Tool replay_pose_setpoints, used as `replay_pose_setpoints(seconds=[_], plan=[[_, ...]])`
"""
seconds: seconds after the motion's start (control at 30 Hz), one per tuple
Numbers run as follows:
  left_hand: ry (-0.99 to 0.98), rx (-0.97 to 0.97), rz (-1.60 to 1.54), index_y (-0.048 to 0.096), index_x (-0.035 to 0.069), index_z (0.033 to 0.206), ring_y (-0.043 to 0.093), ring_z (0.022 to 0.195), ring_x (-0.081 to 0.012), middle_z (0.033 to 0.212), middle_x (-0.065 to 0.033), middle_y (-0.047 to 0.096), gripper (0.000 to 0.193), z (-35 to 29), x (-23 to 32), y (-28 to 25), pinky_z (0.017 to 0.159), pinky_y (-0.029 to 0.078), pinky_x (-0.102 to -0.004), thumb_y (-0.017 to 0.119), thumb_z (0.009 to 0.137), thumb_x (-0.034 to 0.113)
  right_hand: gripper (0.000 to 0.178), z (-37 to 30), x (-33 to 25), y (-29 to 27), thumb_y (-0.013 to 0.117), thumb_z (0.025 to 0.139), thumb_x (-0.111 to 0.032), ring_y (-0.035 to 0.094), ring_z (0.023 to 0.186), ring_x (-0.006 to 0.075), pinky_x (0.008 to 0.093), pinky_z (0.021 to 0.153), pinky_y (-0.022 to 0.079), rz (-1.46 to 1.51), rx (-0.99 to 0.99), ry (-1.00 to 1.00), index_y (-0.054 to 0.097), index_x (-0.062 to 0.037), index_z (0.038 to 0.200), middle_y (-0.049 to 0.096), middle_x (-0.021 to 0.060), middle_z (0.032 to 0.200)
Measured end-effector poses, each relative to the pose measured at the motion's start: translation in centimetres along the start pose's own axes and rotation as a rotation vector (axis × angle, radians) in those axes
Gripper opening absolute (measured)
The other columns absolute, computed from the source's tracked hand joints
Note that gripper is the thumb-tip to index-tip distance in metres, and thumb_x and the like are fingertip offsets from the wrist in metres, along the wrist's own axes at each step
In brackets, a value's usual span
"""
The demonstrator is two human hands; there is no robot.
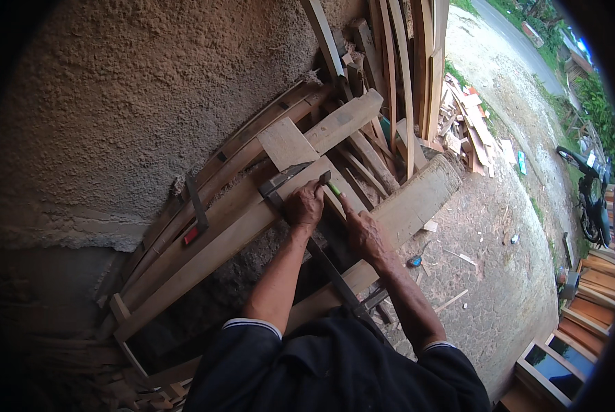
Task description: The person assembles a wooden frame by positioning it against a wall, securing it with clamps, and hammering nails into the joints. They repeatedly adjust the clamps and strike the nails to fasten the frame components together.
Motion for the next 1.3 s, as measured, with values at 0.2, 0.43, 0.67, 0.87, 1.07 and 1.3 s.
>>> replay_pose_setpoints(seconds=[0.2, 0.43, 0.67, 0.87, 1.07, 1.3], plan=[[-0.006, 0.006, -0.037, 0.072, 0.015, 0.098, 0.069, 0.084, -0.0385, 0.086, -0.0159, 0.072, 0.023, -0.3, 0.5, -0.5, 0.074, 0.054, -0.0504, 0.054, 0.097, 0.031, 0.073, 0.2, -0.2, -0.4, 0.049, 0.094, -0.005, 0.063, 0.079, 0.0441, 0.0533, 0.073, 0.049, -0.019, 0.020, -0.027, 0.025, -0.0210, 0.161, 0.059, 0.0267, 0.087], [0.089, 0.076, -0.110, 0.070, 0.015, 0.103, 0.071, 0.088, -0.0380, 0.086, -0.0163, 0.072, 0.023, 1.7, -2.6, -1.2, 0.074, 0.055, -0.0494, 0.053, 0.100, 0.031, 0.070, 0.2, -0.7, -0.9, 0.046, 0.096, -0.005, 0.062, 0.076, 0.0462, 0.0550, 0.071, 0.048, 0.031, 0.166, -0.112, 0.025, -0.0206, 0.161, 0.059, 0.0294, 0.087], [0.128, 0.034, 0.057, 0.058, 0.012, 0.097, 0.070, 0.078, -0.0412, 0.084, -0.0189, 0.071, 0.019, 2.6, -4.2, -1.3, 0.068, 0.054, -0.0528, 0.052, 0.101, 0.029, 0.069, 0.9, -0.2, -0.2, 0.046, 0.096, -0.005, 0.063, 0.080, 0.0477, 0.0543, 0.077, 0.051, 0.040, 0.062, -0.061, 0.025, -0.0195, 0.160, 0.058, 0.0297, 0.091], [0.089, -0.003, 0.081, 0.058, 0.012, 0.099, 0.070, 0.079, -0.0409, 0.084, -0.0182, 0.071, 0.019, 2.1, -3.9, -1.6, 0.069, 0.054, -0.0530, 0.052, 0.101, 0.030, 0.069, 0.1, -0.4, -0.4, 0.048, 0.095, -0.005, 0.063, 0.080, 0.0449, 0.0548, 0.075, 0.049, -0.069, 0.093, -0.138, 0.027, -0.0188, 0.160, 0.058, 0.0274, 0.084], [0.034, -0.050, 0.116, 0.063, 0.013, 0.102, 0.069, 0.083, -0.0412, 0.088, -0.0171, 0.071, 0.022, 2.4, -4.4, -1.0, 0.069, 0.054, -0.0531, 0.054, 0.099, 0.033, 0.072, 0.7, -0.4, -0.3, 0.049, 0.095, -0.005, 0.064, 0.074, 0.0430, 0.0538, 0.071, 0.049, -0.012, 0.162, -0.185, 0.025, -0.0224, 0.161, 0.058, 0.0256, 0.079], [0.061, -0.003, 0.105, 0.062, 0.012, 0.102, 0.069, 0.083, -0.0412, 0.087, -0.0181, 0.071, 0.021, 2.3, -4.4, -0.9, 0.069, 0.053, -0.0540, 0.053, 0.100, 0.031, 0.071, 1.0, 0.7, 0.2, 0.048, 0.095, -0.004, 0.063, 0.073, 0.0433, 0.0541, 0.071, 0.049, 0.005, 0.103, -0.135, 0.027, -0.0221, 0.160, 0.059, 0.0264, 0.078]])
Point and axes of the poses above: each hand's wrist, its own z-axis towards the middle knuckle, its own y-axis out of the palm, x = y × z, the point moved 1 cm from there along z, towards the middle knuckle
